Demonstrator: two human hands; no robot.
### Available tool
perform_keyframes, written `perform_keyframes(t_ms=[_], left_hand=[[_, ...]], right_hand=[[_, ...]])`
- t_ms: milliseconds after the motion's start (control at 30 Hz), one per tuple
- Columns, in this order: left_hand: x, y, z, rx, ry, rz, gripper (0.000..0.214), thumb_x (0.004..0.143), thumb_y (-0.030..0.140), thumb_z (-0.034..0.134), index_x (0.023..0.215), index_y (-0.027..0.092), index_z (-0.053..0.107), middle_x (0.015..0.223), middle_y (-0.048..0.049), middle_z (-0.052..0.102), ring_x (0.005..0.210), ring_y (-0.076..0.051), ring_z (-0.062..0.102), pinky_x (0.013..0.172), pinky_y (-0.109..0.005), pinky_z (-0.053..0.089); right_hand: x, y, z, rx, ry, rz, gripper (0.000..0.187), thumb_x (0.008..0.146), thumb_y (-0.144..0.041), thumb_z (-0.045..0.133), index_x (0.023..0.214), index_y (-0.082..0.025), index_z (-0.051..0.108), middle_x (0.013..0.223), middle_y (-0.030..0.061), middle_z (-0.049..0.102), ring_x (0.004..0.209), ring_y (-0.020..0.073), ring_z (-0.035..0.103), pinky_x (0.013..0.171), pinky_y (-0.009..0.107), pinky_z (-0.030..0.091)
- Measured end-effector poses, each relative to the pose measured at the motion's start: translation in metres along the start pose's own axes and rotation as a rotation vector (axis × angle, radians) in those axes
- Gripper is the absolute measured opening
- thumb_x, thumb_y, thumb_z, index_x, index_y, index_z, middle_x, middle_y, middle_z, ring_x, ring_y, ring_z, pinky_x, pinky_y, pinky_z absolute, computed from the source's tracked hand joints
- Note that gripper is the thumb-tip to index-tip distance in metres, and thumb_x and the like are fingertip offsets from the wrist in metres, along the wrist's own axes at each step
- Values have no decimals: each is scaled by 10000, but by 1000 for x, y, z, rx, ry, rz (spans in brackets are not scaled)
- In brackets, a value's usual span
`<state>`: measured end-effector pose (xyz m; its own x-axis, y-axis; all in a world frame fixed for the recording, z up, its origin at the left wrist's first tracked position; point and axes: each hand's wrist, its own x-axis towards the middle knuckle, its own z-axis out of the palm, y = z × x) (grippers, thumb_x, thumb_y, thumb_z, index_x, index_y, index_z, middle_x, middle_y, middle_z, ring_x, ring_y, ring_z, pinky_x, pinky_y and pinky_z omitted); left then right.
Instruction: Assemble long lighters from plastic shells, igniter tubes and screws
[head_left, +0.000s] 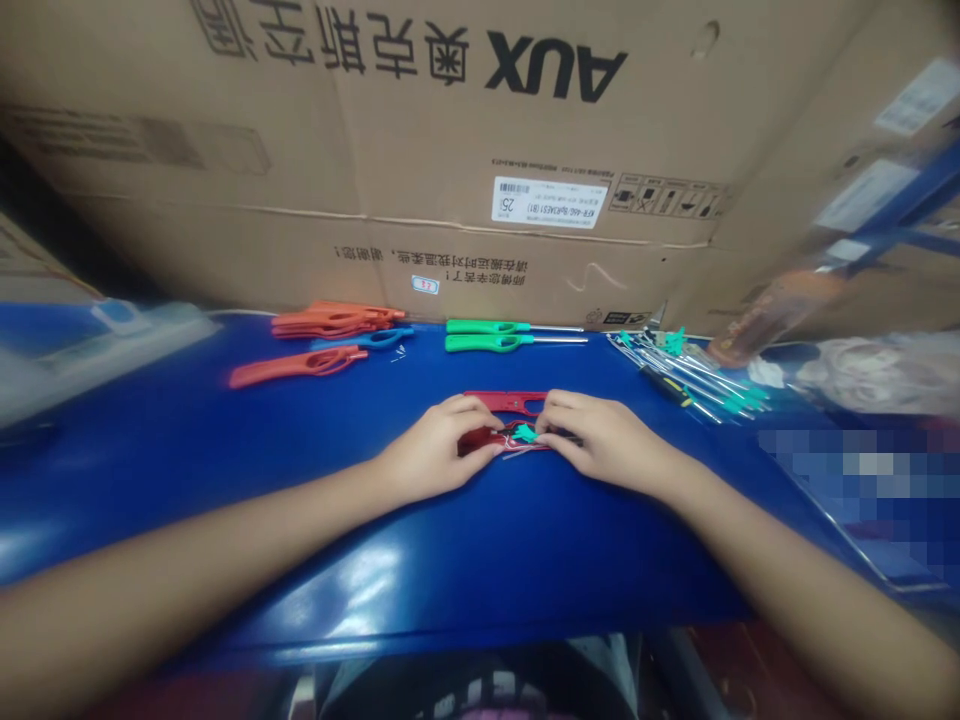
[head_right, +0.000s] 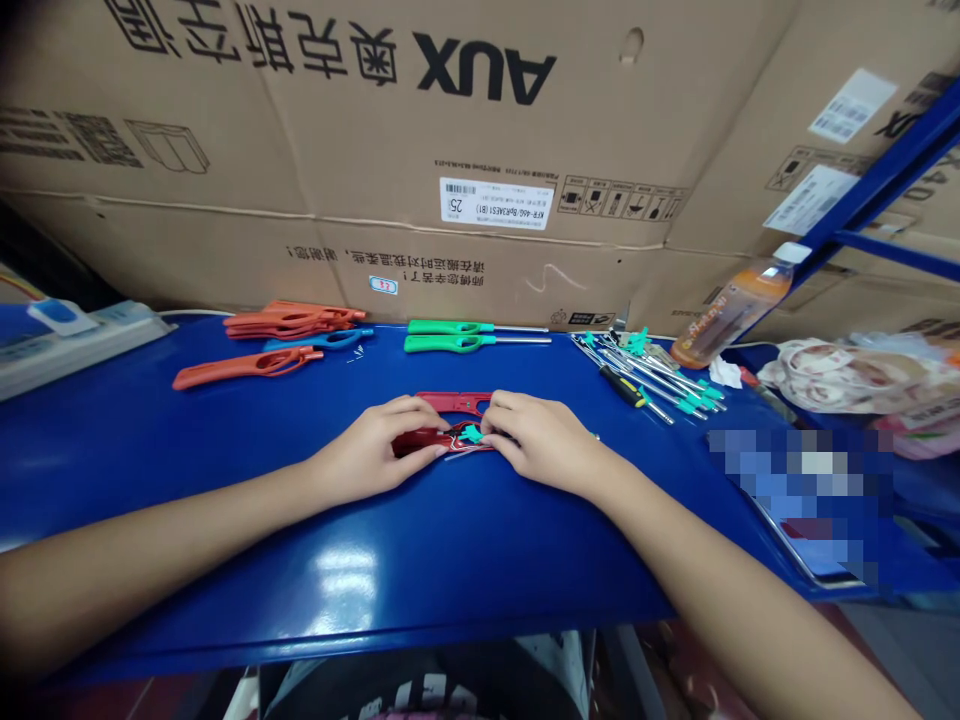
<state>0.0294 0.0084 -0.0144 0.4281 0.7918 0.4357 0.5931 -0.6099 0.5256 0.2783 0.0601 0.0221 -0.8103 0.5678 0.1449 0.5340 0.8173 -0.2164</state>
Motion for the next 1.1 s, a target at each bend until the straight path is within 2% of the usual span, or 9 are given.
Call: perform_keyframes(t_ms=[267, 500, 700, 967, 1100], left_hand=[[1, 2, -2, -42, -31, -17, 202, 936, 292, 645, 1069, 164, 727, 997, -87, 702, 927, -204, 677, 805, -327, 562], [2, 1, -3, -63, -67, -19, 181, 929, 261, 644, 1068, 180, 727, 985, -75, 675, 915, -192, 668, 840, -325, 558], [2, 1, -3, -74, -101, -40, 191, 933, 259, 630, 1081, 174, 716, 1000, -78, 652, 939, -204, 663, 843, -330, 555], [0, -1, -1, -46, -77, -10, 213, 948, 277, 628, 1115, 166, 698, 1009, -73, 645, 954, -200, 656, 859, -327, 546], [-1, -2, -1, -41, -73, 31, 284, 961, 268, 612, 1228, 180, 657, 1064, -81, 644, 980, -199, 641, 876, -336, 544]], right_hand=[[2, 0, 10, 10, 22, -53, 138, 998, -267, 531, 948, -207, 646, 959, 39, 676, 843, 178, 634, 668, 278, 419], [1, 0, 12, -187, 87, -237, 243, 1025, -269, 444, 903, -184, 636, 886, 65, 668, 743, 182, 579, 660, 304, 395], [1, -2, 12, -244, 109, -298, 280, 1028, -238, 420, 863, -173, 637, 838, 56, 648, 698, 169, 535, 642, 299, 365], [0, -4, 12, -264, 70, -278, 247, 994, -177, 450, 866, -154, 659, 876, 64, 644, 688, 157, 519, 601, 291, 316], [0, -8, 10, -326, 52, -279, 239, 978, -157, 457, 858, -152, 664, 853, 68, 643, 669, 157, 512, 609, 297, 321]])
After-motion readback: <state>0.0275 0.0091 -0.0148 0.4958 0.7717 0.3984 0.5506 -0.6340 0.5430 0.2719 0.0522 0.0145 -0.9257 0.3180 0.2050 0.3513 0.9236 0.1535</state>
